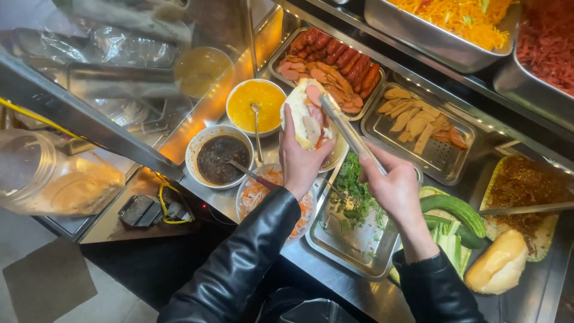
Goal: The person assembles a sandwich by adding various fillings like meat and vegetables, applying sauce, and then toasting it in a sandwich press.
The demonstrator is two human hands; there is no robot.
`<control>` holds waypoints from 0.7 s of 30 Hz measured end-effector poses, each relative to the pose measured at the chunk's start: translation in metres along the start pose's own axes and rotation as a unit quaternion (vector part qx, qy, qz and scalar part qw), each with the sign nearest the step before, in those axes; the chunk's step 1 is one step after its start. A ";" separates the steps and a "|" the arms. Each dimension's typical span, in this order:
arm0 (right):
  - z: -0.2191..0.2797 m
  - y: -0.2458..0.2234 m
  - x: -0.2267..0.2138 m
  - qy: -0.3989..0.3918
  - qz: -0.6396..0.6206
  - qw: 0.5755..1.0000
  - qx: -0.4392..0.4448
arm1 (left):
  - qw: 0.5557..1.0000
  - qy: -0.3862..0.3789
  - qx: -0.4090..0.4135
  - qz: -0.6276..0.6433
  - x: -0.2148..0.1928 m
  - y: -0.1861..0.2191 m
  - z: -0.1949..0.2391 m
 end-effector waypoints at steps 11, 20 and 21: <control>-0.131 0.084 -0.009 0.072 0.311 0.947 -0.025 | 0.999 0.008 0.018 0.051 -0.012 -0.016 -0.005; -0.083 0.057 -0.035 0.071 0.132 0.989 -0.006 | 0.999 -0.019 0.002 0.032 -0.004 -0.020 -0.008; -0.067 0.047 -0.034 0.044 0.021 0.999 -0.022 | 0.999 -0.022 -0.004 0.028 -0.002 -0.022 -0.009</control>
Point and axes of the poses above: each hand's wrist, its own z-axis away from the middle knuckle, its own x-axis out of the palm, y = z × x, the point moved 8 cm from there along -z, towards the middle knuckle, and after that the axes turned 3 degrees about x, right-handed, at the moved point
